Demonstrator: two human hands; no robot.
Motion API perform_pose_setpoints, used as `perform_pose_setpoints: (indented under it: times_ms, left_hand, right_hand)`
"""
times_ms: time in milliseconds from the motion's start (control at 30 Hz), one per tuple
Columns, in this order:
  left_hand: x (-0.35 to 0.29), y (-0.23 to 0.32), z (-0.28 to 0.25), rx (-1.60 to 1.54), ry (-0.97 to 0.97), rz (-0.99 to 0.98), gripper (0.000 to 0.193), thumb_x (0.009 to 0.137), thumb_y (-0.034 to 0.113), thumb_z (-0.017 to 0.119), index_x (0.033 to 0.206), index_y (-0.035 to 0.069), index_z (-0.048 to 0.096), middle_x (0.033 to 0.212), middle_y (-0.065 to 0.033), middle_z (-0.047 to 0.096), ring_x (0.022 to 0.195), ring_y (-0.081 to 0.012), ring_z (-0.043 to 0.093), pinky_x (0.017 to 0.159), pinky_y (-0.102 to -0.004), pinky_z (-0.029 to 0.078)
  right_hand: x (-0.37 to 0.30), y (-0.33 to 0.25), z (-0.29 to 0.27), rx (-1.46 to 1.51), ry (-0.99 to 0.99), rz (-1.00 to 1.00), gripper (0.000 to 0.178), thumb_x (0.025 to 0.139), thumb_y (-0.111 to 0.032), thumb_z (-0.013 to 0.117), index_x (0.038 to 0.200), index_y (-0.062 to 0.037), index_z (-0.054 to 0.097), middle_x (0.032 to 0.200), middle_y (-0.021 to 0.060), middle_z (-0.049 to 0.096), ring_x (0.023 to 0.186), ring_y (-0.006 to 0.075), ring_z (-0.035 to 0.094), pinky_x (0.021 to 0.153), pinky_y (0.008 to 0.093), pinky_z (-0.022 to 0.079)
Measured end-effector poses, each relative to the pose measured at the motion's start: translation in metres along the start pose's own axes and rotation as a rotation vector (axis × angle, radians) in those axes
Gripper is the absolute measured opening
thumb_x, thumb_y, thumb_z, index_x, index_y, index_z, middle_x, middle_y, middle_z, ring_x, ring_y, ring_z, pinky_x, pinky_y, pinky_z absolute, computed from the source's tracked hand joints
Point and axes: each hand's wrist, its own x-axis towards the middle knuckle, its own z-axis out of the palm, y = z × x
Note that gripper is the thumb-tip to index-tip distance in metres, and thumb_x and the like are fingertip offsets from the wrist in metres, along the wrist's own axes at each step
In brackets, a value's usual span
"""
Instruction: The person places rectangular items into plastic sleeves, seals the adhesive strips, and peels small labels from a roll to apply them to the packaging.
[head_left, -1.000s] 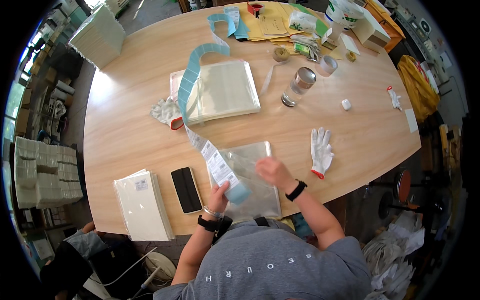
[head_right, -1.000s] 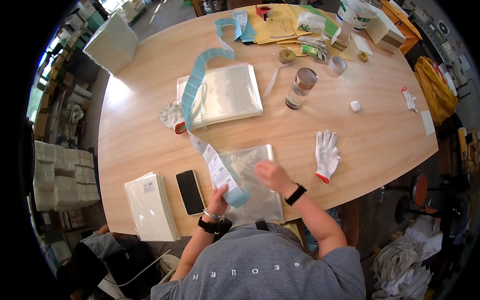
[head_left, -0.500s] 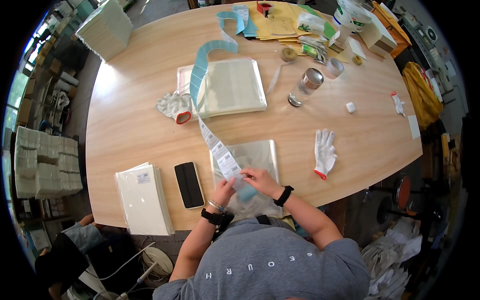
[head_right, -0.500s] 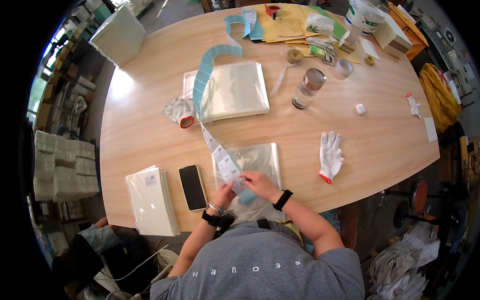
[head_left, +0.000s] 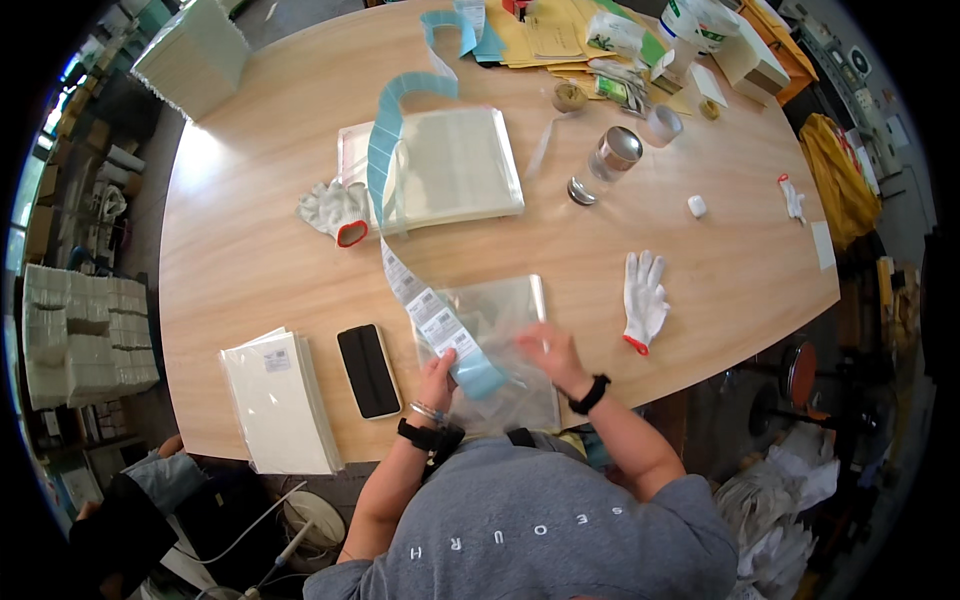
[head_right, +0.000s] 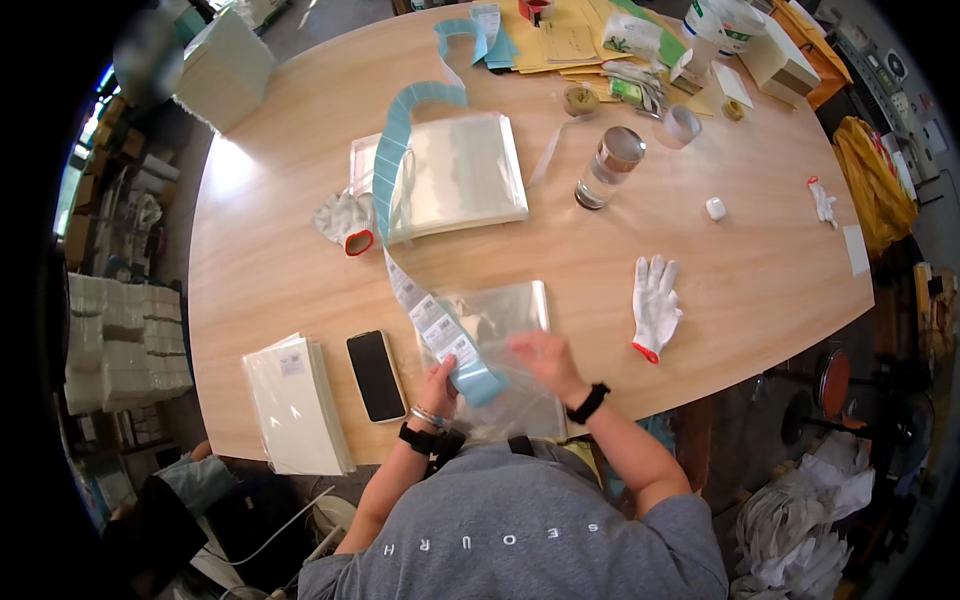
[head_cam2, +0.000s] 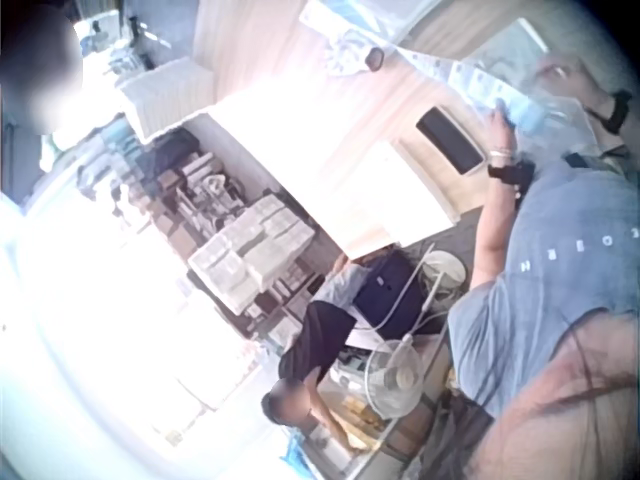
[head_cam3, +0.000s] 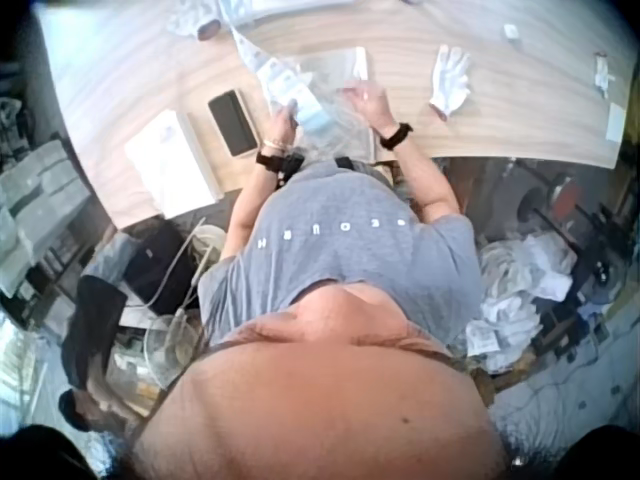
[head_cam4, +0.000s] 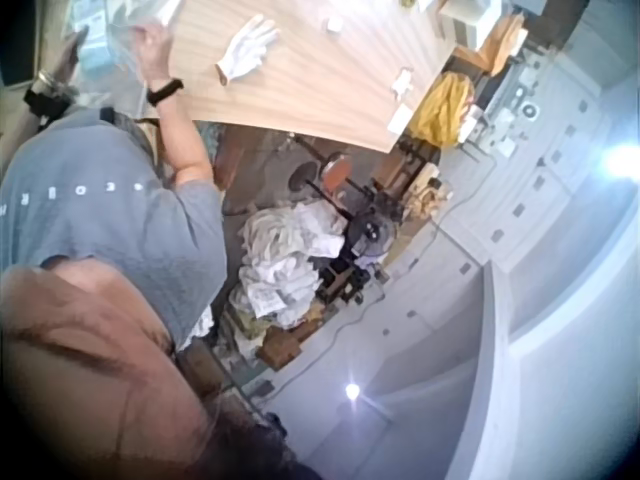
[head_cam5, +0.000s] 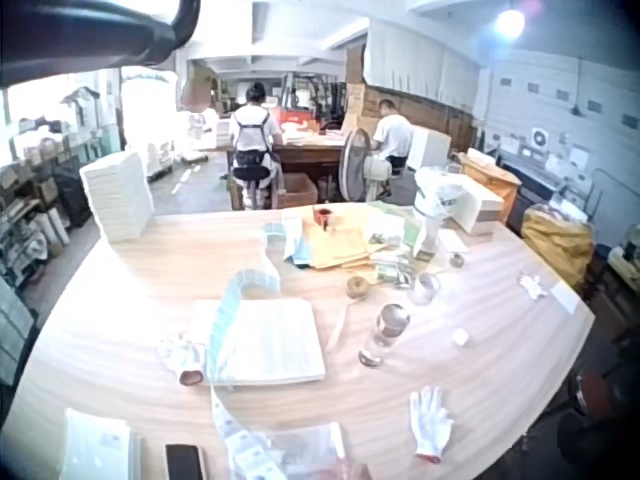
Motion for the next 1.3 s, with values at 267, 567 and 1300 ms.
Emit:
perform_pose_setpoints:
  times_ms: [267, 567, 1300]
  left_hand:
    - [-0.002, 0.003, -0.001, 0.065, 0.004, -0.009, 0.021, 0.084, 0.024, 0.057, 0.093, 0.004, 0.057, 0.086, -0.0025, 0.062, 0.071, -0.0098, 0.058, 0.060, -0.0215, 0.045]
    - [0.001, -0.005, -0.008, 0.100, 0.009, 0.021, 0.028, 0.087, 0.024, 0.053, 0.097, -0.002, 0.057, 0.093, -0.0075, 0.062, 0.081, -0.0137, 0.059, 0.070, -0.0249, 0.047]
    - [-0.015, 0.012, 0.002, -0.011, -0.183, 0.036, 0.032, 0.085, 0.025, 0.054, 0.105, 0.000, 0.053, 0.094, -0.0083, 0.061, 0.082, -0.0173, 0.060, 0.074, -0.0295, 0.049]
  right_hand:
    - [0.049, 0.046, -0.009, -0.069, 0.063, 0.211, 0.011, 0.078, -0.009, 0.060, 0.083, 0.0005, 0.064, 0.072, 0.0088, 0.063, 0.062, 0.0133, 0.057, 0.058, 0.0263, 0.045]
    - [0.054, 0.031, 0.006, -0.762, 0.128, -0.032, 0.026, 0.072, -0.012, 0.064, 0.097, -0.0047, 0.057, 0.083, 0.0067, 0.055, 0.075, 0.0245, 0.055, 0.068, 0.0323, 0.046]
    - [0.013, -0.002, -0.003, -0.403, -0.295, -0.391, 0.009, 0.072, -0.006, 0.056, 0.080, -0.0041, 0.060, 0.086, 0.0103, 0.058, 0.080, 0.0250, 0.056, 0.071, 0.0328, 0.045]
